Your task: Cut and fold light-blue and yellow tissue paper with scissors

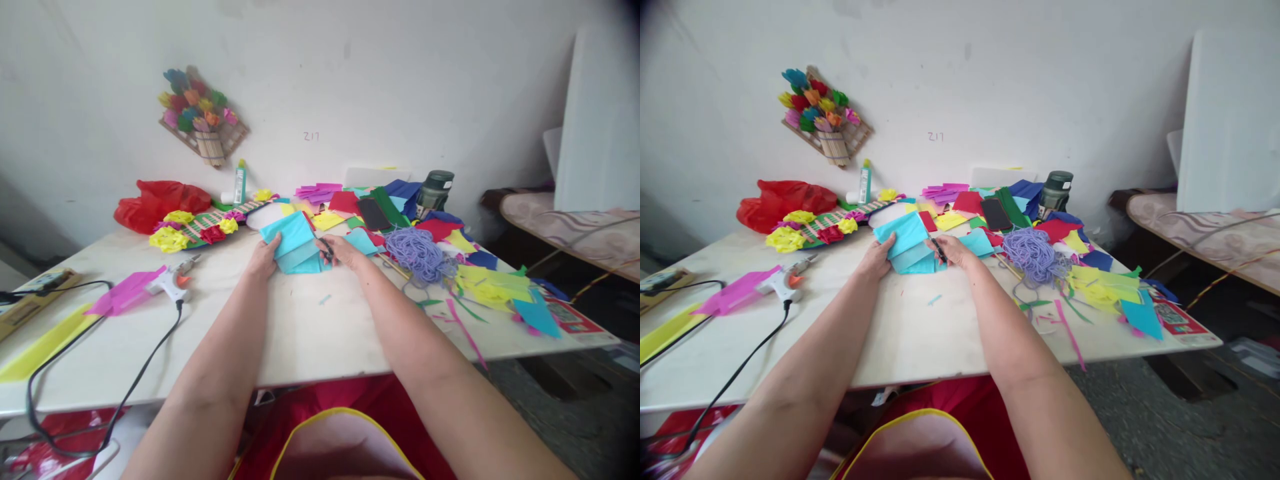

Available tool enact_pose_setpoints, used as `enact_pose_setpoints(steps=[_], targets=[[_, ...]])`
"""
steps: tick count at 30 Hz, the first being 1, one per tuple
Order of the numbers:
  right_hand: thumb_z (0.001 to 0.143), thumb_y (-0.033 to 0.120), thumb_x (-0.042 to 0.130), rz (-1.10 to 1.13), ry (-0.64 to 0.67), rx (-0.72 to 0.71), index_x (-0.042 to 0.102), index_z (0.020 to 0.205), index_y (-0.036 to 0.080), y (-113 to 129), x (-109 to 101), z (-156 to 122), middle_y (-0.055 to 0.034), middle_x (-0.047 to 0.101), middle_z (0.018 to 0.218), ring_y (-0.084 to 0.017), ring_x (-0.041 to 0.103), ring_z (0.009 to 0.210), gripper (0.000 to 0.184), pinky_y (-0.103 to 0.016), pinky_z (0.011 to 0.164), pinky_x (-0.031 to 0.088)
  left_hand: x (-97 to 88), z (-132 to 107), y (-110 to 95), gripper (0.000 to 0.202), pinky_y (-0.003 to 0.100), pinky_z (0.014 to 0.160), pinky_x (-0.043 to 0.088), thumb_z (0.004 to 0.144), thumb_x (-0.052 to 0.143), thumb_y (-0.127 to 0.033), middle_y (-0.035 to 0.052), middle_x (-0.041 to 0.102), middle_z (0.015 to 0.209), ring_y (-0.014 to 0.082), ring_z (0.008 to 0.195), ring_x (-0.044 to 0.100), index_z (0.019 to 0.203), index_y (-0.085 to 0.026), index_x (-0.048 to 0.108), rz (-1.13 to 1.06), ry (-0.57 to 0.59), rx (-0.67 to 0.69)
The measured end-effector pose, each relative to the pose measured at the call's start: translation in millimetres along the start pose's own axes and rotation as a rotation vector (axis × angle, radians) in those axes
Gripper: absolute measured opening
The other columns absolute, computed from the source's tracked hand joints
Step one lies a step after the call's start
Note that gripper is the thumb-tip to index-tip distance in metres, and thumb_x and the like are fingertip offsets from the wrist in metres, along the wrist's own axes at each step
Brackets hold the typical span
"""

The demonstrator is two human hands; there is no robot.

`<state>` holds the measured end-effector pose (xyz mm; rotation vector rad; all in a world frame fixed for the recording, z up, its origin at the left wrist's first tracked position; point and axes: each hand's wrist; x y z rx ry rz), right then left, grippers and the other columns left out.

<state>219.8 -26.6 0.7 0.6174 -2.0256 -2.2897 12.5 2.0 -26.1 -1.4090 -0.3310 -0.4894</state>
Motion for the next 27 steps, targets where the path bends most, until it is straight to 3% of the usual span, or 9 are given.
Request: enact_pose_setpoints(steps=[27], targets=[[0.076,0.038,0.064,0.005,-0.027,-0.046,0.052,0.070,0.017,-9.2,0.9,9.6,0.0057,0.052,0.051,-0.005,0.048,0.034,0.025,-0.016,0.026,0.028,5.0,-2.8,-1.8,0.028,0.041,0.099,0.042,0.072,0.070,-0.026,0.0110,0.070,0.100,0.0243,0.105,0.061,0.096,-0.013,0.064,0.002,-0.061,-0.003]])
Point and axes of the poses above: each hand's wrist, its own z-axis towards the middle knuckle, its own x-axis out of the palm, y = z × x
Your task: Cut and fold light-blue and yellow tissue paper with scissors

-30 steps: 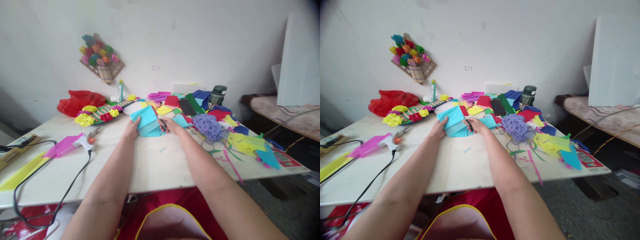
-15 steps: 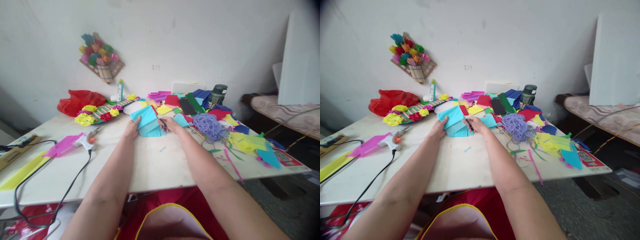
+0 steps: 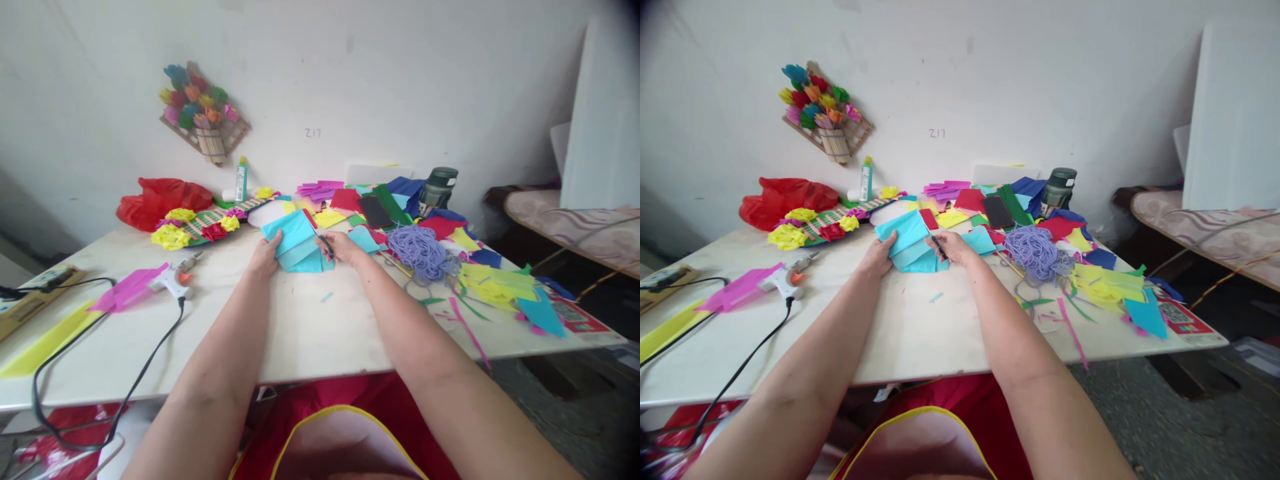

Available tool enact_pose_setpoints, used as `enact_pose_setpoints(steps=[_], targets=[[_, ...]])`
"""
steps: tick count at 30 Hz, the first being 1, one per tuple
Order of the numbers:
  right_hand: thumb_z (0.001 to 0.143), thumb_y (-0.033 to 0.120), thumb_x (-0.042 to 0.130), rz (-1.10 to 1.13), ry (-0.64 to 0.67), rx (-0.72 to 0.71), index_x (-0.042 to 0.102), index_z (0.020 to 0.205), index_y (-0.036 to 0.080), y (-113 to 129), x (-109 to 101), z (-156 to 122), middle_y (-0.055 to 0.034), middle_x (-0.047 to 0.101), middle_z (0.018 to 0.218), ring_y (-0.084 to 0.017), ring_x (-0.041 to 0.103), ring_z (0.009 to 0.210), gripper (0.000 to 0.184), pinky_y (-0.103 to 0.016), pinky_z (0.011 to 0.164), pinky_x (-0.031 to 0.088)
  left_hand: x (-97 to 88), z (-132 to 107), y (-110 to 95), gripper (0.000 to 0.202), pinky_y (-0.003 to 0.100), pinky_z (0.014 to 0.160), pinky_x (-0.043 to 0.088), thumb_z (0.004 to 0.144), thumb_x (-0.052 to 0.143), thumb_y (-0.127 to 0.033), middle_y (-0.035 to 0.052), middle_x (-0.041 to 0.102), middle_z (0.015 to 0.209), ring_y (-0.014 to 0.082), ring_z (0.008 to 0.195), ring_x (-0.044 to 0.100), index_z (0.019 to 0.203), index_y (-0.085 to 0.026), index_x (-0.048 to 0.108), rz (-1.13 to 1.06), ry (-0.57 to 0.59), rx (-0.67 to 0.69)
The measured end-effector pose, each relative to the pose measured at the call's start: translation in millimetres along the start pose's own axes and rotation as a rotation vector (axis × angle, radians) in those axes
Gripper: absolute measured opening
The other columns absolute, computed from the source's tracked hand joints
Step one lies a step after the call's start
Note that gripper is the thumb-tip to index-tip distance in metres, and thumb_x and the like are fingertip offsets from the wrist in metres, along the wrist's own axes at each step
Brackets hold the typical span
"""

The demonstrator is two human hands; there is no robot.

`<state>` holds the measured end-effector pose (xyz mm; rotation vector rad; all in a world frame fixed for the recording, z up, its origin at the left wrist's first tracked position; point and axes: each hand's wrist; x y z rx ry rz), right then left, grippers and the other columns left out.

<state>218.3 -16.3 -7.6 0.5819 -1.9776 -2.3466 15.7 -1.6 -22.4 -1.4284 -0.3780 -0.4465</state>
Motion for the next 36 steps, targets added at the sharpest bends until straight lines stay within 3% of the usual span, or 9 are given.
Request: enact_pose_setpoints(steps=[12,19,27,36], targets=[[0.074,0.033,0.067,0.027,-0.041,0.075,0.052,0.071,0.016,15.2,5.5,-7.7,0.0070,0.048,0.046,-0.005,0.043,0.030,0.023,-0.016,0.024,0.023,0.0,-0.7,-1.3,0.031,0.043,0.100,0.041,0.070,0.072,-0.029,0.0115,0.068,0.105,0.0263,0.107,0.059,0.096,-0.014,0.063,0.010,-0.010,-0.015],[0.074,0.041,0.065,0.047,0.014,0.012,0.048,0.066,0.017,9.8,2.9,-6.8,0.0055,0.053,0.050,-0.006,0.049,0.035,0.031,-0.016,0.025,0.030,-1.9,-0.1,-0.4,0.033,0.043,0.101,0.040,0.070,0.072,-0.029,0.0116,0.067,0.108,0.0259,0.109,0.058,0.099,-0.015,0.063,0.008,0.018,-0.010],[0.076,0.045,0.061,0.094,0.032,0.040,0.047,0.073,0.018,9.1,-0.3,-9.0,0.0036,0.057,0.053,-0.008,0.053,0.037,0.031,-0.016,0.027,0.034,0.6,-2.5,-1.8,0.032,0.043,0.099,0.042,0.071,0.071,-0.027,0.0108,0.068,0.106,0.0259,0.106,0.060,0.098,-0.014,0.063,0.018,0.061,-0.052],[0.075,0.048,0.062,0.068,0.016,0.039,0.046,0.071,0.018,8.0,-0.7,-7.4,0.0033,0.056,0.053,-0.008,0.053,0.037,0.034,-0.015,0.027,0.033,2.0,-4.7,-1.7,0.035,0.044,0.098,0.043,0.069,0.073,-0.028,0.0116,0.068,0.104,0.0267,0.104,0.061,0.099,-0.013,0.064,0.038,0.081,-0.060]])
Point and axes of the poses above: each hand's wrist, its own z-axis towards the middle knuckle, its own x-axis out of the palm, y = z × x
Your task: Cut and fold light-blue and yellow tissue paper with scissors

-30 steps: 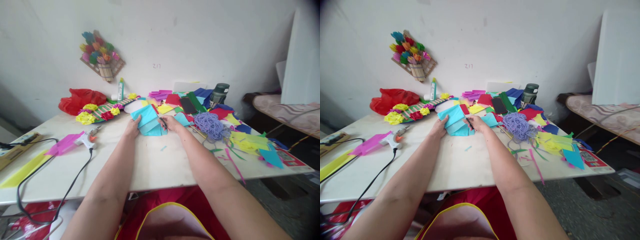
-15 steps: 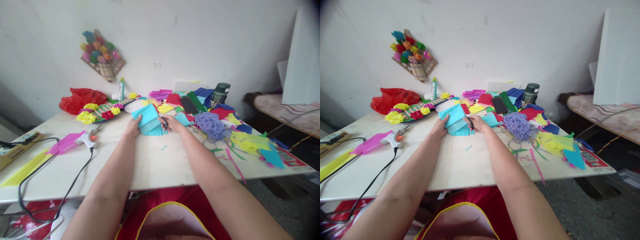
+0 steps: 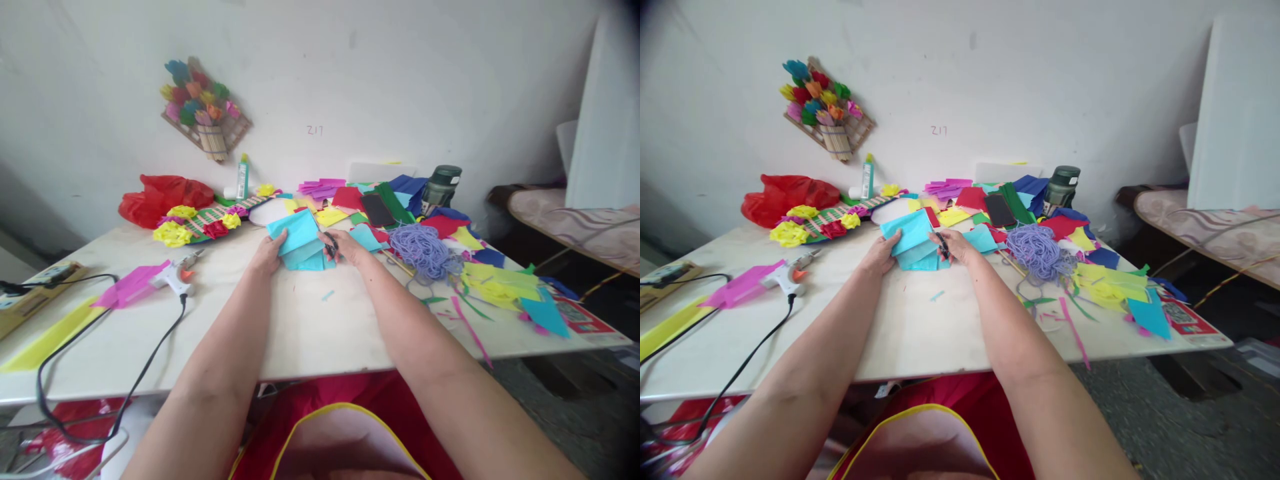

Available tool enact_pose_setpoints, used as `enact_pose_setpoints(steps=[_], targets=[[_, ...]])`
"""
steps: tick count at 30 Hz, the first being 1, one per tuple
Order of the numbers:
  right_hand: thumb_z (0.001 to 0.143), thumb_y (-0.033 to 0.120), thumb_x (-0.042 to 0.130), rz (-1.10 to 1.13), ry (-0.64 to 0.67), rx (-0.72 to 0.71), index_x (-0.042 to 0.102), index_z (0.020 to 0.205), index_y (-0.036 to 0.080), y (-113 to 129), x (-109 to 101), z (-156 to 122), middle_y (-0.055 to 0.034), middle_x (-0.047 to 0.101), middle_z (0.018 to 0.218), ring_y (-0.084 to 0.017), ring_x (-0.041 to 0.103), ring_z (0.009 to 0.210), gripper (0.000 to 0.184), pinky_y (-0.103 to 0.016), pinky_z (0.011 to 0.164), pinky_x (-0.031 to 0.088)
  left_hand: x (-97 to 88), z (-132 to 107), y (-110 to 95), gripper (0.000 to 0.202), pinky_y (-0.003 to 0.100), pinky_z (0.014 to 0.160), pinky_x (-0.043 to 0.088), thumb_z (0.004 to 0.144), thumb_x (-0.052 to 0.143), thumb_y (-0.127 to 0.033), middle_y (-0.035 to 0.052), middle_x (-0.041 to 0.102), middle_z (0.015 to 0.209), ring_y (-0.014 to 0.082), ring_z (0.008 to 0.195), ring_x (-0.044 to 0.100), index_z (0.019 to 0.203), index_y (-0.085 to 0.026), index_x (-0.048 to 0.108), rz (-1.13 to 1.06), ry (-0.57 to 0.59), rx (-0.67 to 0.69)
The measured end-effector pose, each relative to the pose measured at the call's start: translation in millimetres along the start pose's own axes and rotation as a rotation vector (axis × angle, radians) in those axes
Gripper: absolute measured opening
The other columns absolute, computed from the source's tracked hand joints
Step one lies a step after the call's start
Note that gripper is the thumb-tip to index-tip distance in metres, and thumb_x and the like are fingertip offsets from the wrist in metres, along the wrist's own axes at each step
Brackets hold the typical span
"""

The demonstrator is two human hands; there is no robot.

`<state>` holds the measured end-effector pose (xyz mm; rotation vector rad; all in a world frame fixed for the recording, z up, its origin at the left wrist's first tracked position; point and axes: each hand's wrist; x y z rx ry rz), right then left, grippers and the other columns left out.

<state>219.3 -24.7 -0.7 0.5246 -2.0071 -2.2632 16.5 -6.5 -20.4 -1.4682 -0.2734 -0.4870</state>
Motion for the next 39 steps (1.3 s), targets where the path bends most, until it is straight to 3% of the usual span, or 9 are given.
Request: enact_pose_setpoints(steps=[14,23,32,39], targets=[[0.072,0.048,0.066,-0.053,-0.059,-0.066,0.050,0.070,0.018,0.6,3.3,2.5,0.0065,0.049,0.045,-0.007,0.047,0.033,0.034,-0.016,0.026,0.029,-0.9,0.3,0.1,0.038,0.043,0.098,0.043,0.068,0.073,-0.028,0.0129,0.067,0.106,0.0270,0.105,0.060,0.101,-0.012,0.063,-0.016,0.022,0.006],[0.076,0.038,0.065,-0.034,-0.074,-0.007,0.053,0.075,0.016,4.9,4.2,1.0,0.0065,0.048,0.046,-0.005,0.044,0.031,0.025,-0.015,0.025,0.023,-1.5,0.5,-0.2,0.039,0.044,0.100,0.041,0.069,0.073,-0.029,0.0133,0.066,0.109,0.0272,0.108,0.059,0.103,-0.013,0.063,-0.012,0.018,0.002],[0.076,0.051,0.059,-0.017,-0.011,-0.091,0.049,0.069,0.017,-2.5,-2.4,1.0,0.0035,0.053,0.049,-0.008,0.052,0.037,0.036,-0.015,0.027,0.028,-1.5,-0.2,-0.4,0.036,0.043,0.097,0.044,0.068,0.073,-0.030,0.0120,0.068,0.106,0.0271,0.104,0.061,0.099,-0.013,0.064,0.042,0.016,-0.030],[0.076,0.051,0.058,-0.005,-0.048,-0.099,0.049,0.071,0.017,-2.5,-2.9,0.0,0.0047,0.051,0.049,-0.008,0.054,0.038,0.035,-0.015,0.028,0.027,-4.5,1.6,2.1,0.034,0.044,0.097,0.044,0.069,0.073,-0.031,0.0124,0.068,0.104,0.0284,0.104,0.061,0.097,-0.014,0.066,0.066,0.047,-0.047]])
Point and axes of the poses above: each hand's wrist, its own z-axis towards the middle knuckle, its own x-axis out of the palm, y = z × x
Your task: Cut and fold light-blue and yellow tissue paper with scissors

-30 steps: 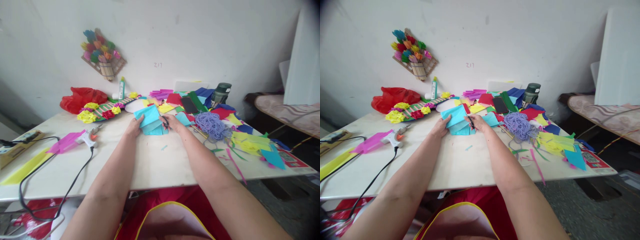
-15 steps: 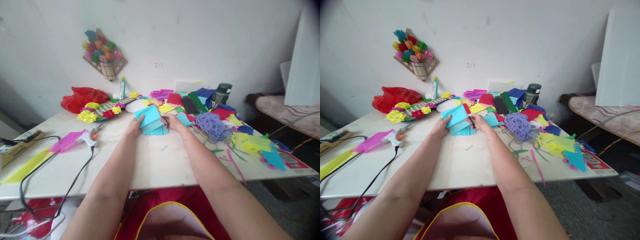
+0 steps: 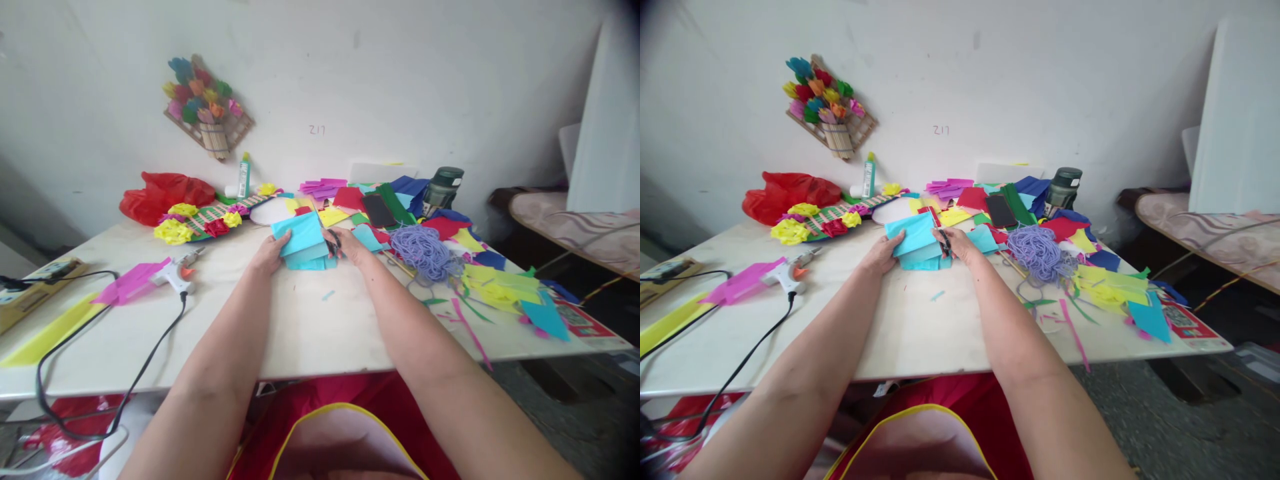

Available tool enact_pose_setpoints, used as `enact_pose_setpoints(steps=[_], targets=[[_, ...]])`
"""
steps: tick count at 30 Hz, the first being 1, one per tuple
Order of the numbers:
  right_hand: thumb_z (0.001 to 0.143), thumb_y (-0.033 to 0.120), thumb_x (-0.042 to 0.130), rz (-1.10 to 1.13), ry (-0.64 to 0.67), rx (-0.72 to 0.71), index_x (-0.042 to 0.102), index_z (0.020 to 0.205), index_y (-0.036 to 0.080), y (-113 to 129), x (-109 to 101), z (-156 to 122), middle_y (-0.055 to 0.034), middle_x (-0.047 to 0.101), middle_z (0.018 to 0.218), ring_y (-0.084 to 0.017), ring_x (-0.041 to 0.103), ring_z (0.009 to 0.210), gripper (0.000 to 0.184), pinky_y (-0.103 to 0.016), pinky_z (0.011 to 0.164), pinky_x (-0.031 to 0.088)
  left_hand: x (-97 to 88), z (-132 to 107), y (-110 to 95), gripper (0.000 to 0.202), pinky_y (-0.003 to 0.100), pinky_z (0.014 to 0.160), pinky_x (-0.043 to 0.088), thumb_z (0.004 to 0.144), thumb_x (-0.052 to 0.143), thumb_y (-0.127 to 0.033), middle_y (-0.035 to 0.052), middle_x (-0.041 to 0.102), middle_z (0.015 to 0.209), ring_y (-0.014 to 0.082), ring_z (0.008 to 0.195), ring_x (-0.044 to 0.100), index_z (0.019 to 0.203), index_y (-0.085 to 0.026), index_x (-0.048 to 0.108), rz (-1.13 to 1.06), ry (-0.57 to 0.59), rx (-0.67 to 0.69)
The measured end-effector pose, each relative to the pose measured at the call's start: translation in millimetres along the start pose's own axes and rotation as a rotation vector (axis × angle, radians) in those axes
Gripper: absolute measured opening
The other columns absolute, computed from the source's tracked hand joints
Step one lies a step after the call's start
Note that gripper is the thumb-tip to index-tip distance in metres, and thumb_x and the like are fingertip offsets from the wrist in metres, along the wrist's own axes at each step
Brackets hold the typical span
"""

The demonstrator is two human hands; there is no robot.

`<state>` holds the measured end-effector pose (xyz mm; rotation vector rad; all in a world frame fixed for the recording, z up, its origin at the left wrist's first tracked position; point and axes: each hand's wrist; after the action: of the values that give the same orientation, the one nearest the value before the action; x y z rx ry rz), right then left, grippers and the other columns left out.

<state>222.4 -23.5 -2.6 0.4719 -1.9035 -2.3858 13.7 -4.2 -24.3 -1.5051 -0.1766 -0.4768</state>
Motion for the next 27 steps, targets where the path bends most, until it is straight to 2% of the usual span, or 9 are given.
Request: enact_pose_setpoints(steps=[17,22,27], targets=[[0.073,0.053,0.060,-0.024,-0.019,-0.009,0.048,0.070,0.018,0.0,1.3,0.5,0.0057,0.049,0.050,-0.008,0.052,0.038,0.037,-0.016,0.029,0.024,1.2,-1.5,-1.3,0.035,0.042,0.091,0.049,0.068,0.074,-0.033,0.0104,0.070,0.100,0.0255,0.094,0.065,0.096,-0.014,0.065,0.021,0.005,-0.020],[0.072,0.053,0.061,-0.030,-0.039,-0.007,0.047,0.070,0.018,-0.6,2.3,1.8,0.0064,0.047,0.049,-0.008,0.052,0.038,0.038,-0.016,0.028,0.023,-0.5,-0.5,-0.2,0.039,0.042,0.092,0.048,0.067,0.074,-0.033,0.0114,0.069,0.102,0.0267,0.098,0.064,0.100,-0.014,0.065,0.017,0.039,-0.012],[0.071,0.052,0.063,-0.012,-0.042,-0.012,0.047,0.069,0.018,1.9,4.6,1.6,0.0070,0.046,0.046,-0.007,0.049,0.036,0.038,-0.016,0.029,0.024,-0.3,-0.2,-0.5,0.040,0.042,0.094,0.046,0.066,0.075,-0.033,0.0118,0.069,0.104,0.0284,0.102,0.061,0.100,-0.014,0.065,0.001,0.008,-0.012]])
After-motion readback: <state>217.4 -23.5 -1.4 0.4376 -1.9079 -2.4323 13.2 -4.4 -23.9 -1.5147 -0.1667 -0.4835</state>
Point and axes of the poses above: each hand's wrist, its own z-axis towards the middle knuckle, its own x-axis out of the palm, y = z × x
